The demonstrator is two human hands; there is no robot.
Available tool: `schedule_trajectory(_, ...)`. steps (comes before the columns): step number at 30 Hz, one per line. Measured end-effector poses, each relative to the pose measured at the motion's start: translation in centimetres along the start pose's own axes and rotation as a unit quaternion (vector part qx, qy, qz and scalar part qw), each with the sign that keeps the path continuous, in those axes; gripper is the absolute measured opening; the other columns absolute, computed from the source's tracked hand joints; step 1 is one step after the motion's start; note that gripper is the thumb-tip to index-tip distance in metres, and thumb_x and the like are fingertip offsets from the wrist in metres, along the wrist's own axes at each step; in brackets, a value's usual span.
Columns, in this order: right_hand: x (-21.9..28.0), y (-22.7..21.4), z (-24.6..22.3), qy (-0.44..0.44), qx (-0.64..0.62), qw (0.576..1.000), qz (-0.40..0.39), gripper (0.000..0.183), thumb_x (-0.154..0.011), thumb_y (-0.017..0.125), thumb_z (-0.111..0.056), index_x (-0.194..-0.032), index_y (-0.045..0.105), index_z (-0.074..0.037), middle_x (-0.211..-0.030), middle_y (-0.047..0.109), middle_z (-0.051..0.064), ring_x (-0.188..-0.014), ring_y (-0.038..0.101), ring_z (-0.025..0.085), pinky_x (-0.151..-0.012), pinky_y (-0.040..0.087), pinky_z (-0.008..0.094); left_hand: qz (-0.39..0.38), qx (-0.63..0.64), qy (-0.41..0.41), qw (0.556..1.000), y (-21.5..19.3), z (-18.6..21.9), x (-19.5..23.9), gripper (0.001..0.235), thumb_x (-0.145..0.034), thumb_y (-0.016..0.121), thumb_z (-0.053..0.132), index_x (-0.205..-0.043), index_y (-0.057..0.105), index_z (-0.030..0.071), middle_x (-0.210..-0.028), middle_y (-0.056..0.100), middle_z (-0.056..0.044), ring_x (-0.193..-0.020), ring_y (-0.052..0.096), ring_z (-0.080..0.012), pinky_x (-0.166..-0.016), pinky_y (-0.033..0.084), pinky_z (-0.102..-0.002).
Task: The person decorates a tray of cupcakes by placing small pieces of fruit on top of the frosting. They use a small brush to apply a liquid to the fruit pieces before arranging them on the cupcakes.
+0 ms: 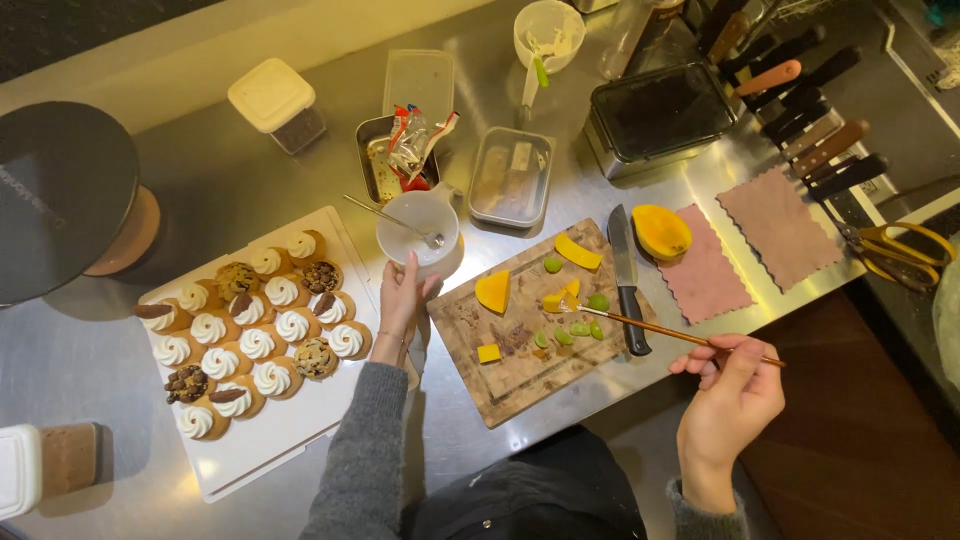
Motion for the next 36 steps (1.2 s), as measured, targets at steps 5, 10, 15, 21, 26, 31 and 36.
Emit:
schedule_trajectory(5, -0.3, -2.3, 1.2, 0.0, -0.021, 0.999, 0.032, 0.042, -0.14, 0.042, -0.032, -0.115, 0.06, -0.003, -0.093, 0.058, 0.011, -0.076, 0.065, 0.021, -0.07, 0.063, 0.032, 0.079, -0.243, 0.258, 0.932, 3.3, -1.2, 13.1, 0.034, -0.113, 0.072, 0.034, -0.135, 0.061, 0.01, -0.113, 0.065, -0.006, -0.096, 0.058, -0.0171, -0.083, 0.049, -0.036)
schedule_trajectory(10, -0.3, -3.3, 0.9, -0.004, -0.019, 1.0, 0.022, 0.042, -0.139, 0.042, -0.033, -0.115, 0.06, -0.003, -0.093, 0.058, 0.011, -0.075, 0.064, 0.02, -0.071, 0.063, 0.032, -0.255, -0.542, 0.367, 0.711, 5.6, -9.0, 12.5, 0.022, -0.116, 0.063, 0.014, -0.136, 0.065, 0.004, -0.133, 0.065, -0.016, -0.115, 0.065, -0.0336, -0.096, 0.059, -0.049)
schedule_trajectory(15, -0.4, -4.8, 1.2, -0.023, -0.01, 1.0, 0.013, 0.043, -0.139, 0.043, -0.034, -0.115, 0.061, -0.003, -0.097, 0.061, 0.011, -0.075, 0.066, 0.022, -0.072, 0.061, 0.031, -0.287, -0.587, 0.416, 0.632, 6.7, -12.6, 9.7, 0.023, -0.109, 0.078, 0.01, -0.131, 0.077, 0.003, -0.132, 0.066, -0.018, -0.123, 0.065, -0.0379, -0.099, 0.061, -0.051)
schedule_trajectory(21, -2.0, -5.6, 2.4, -0.071, -0.029, 0.994, -0.072, 0.045, -0.138, 0.039, -0.032, -0.113, 0.06, -0.001, -0.101, 0.061, 0.013, -0.074, 0.061, 0.022, -0.072, 0.06, 0.035, -0.284, -0.592, 0.392, 0.644, 6.1, -14.0, 10.0, 0.016, -0.107, 0.07, -0.006, -0.12, 0.067, 0.003, -0.126, 0.064, -0.02, -0.107, 0.068, -0.0383, -0.082, 0.066, -0.05)
schedule_trajectory(26, -4.6, -4.4, 1.2, -0.151, -0.064, 0.967, -0.196, 0.056, -0.137, 0.035, -0.035, -0.097, 0.057, -0.002, -0.081, 0.054, 0.011, -0.068, 0.055, 0.015, -0.059, 0.06, 0.029, -0.28, -0.374, 0.233, 0.853, 6.8, -8.3, 16.4, 0.024, -0.101, 0.092, 0.015, -0.122, 0.084, 0.007, -0.114, 0.081, -0.017, -0.106, 0.083, -0.0321, -0.087, 0.073, -0.033)
schedule_trajectory(31, -4.9, -1.7, -3.4, -0.2, -0.105, 0.929, -0.292, 0.051, -0.133, 0.038, -0.037, -0.098, 0.056, -0.004, -0.082, 0.053, 0.011, -0.069, 0.055, 0.019, -0.057, 0.056, 0.029, -0.286, -0.254, 0.175, 0.907, 6.3, 1.2, 24.0, 0.032, -0.098, 0.092, 0.015, -0.13, 0.089, 0.01, -0.123, 0.087, -0.012, -0.11, 0.086, -0.0221, -0.101, 0.075, -0.033)
schedule_trajectory(36, -3.2, 1.2, -7.1, -0.245, -0.091, 0.902, -0.343, 0.047, -0.131, 0.04, -0.04, -0.101, 0.056, -0.008, -0.081, 0.055, 0.009, -0.066, 0.057, 0.02, -0.058, 0.055, 0.029, -0.287, -0.245, 0.217, 0.9, 3.9, 4.8, 26.0, 0.034, -0.097, 0.089, 0.015, -0.131, 0.088, 0.01, -0.128, 0.09, -0.012, -0.112, 0.09, -0.0239, -0.105, 0.079, -0.034)
Point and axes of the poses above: each hand's wrist, its own x-axis away from the middle knuckle, its own y-axis out of the palm, z = x × y, the point moved 1 cm from there along -x, towards the middle knuckle
